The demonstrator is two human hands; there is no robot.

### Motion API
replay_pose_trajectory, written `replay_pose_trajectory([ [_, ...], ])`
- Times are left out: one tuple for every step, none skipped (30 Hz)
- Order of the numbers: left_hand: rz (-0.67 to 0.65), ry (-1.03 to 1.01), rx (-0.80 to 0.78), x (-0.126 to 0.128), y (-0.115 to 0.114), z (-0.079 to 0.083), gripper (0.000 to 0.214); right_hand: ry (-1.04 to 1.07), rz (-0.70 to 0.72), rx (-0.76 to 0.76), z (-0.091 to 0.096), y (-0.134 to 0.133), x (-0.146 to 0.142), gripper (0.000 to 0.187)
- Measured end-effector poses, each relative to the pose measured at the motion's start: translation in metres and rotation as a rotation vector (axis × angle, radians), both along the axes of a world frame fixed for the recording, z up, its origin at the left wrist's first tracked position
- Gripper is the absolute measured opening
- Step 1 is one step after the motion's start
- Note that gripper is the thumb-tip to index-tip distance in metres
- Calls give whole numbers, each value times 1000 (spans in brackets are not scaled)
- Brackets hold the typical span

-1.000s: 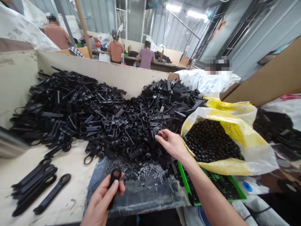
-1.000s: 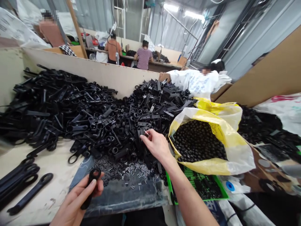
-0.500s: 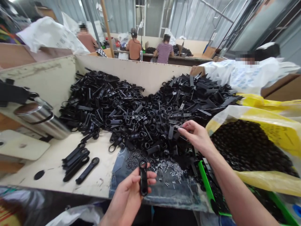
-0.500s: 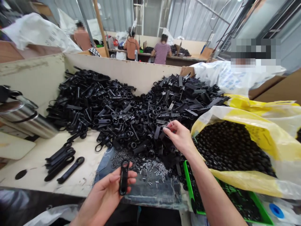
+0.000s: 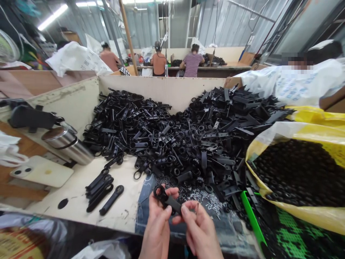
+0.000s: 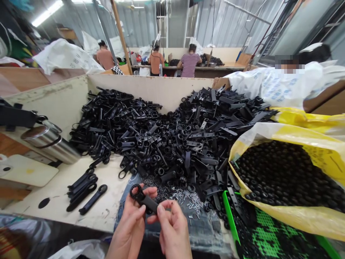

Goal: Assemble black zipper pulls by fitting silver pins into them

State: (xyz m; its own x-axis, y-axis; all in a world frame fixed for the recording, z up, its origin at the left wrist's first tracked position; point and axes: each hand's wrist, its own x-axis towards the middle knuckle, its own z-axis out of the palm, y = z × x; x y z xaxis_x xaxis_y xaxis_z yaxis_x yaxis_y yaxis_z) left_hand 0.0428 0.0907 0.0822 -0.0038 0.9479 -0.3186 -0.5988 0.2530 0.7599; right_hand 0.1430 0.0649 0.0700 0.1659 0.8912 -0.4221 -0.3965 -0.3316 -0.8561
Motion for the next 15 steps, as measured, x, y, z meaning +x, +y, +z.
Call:
replay_pose_trajectory([
  [-6, 10, -12, 0, -2, 0, 51, 21, -3, 4, -1, -1, -3, 61],
  [-12, 22, -27, 1, -4, 1, 52, 40, -4, 9, -2, -2, -4, 60],
  [-18, 36, -41, 1, -6, 1, 52, 56, -4, 12, -2, -2, -6, 60],
  [-21, 51, -51, 2, -7, 2, 51, 65, -3, 15, -2, -3, -7, 59],
  [-22, 66, -52, 4, -9, 2, 50, 69, -2, 18, -1, -4, -8, 58],
  [-20, 76, -45, 5, -10, 3, 48, 68, -4, 21, -1, -5, -8, 58],
  [-19, 81, -37, 6, -11, 3, 46, 64, -11, 25, -1, -6, -8, 57],
  [-22, 84, -32, 7, -12, 2, 44, 58, -19, 29, -1, -6, -9, 57],
  [-28, 86, -29, 8, -13, 1, 43, 49, -26, 31, -1, -7, -9, 56],
  [-35, 92, -28, 9, -14, 0, 44, 35, -29, 31, -1, -8, -9, 56],
  [-42, 108, -25, 10, -15, -1, 45, 18, -27, 29, -1, -8, -9, 55],
  [-51, 131, -19, 10, -17, -4, 46, -1, -21, 26, -1, -8, -9, 54],
  [-60, 157, -9, 11, -18, -6, 48, -19, -17, 27, -2, -9, -10, 53],
  [-70, 178, -3, 11, -19, -9, 49, -32, -17, 38, -3, -9, -11, 52],
  [-78, 195, -4, 11, -20, -12, 50, -42, -21, 56, -4, -9, -12, 51],
])
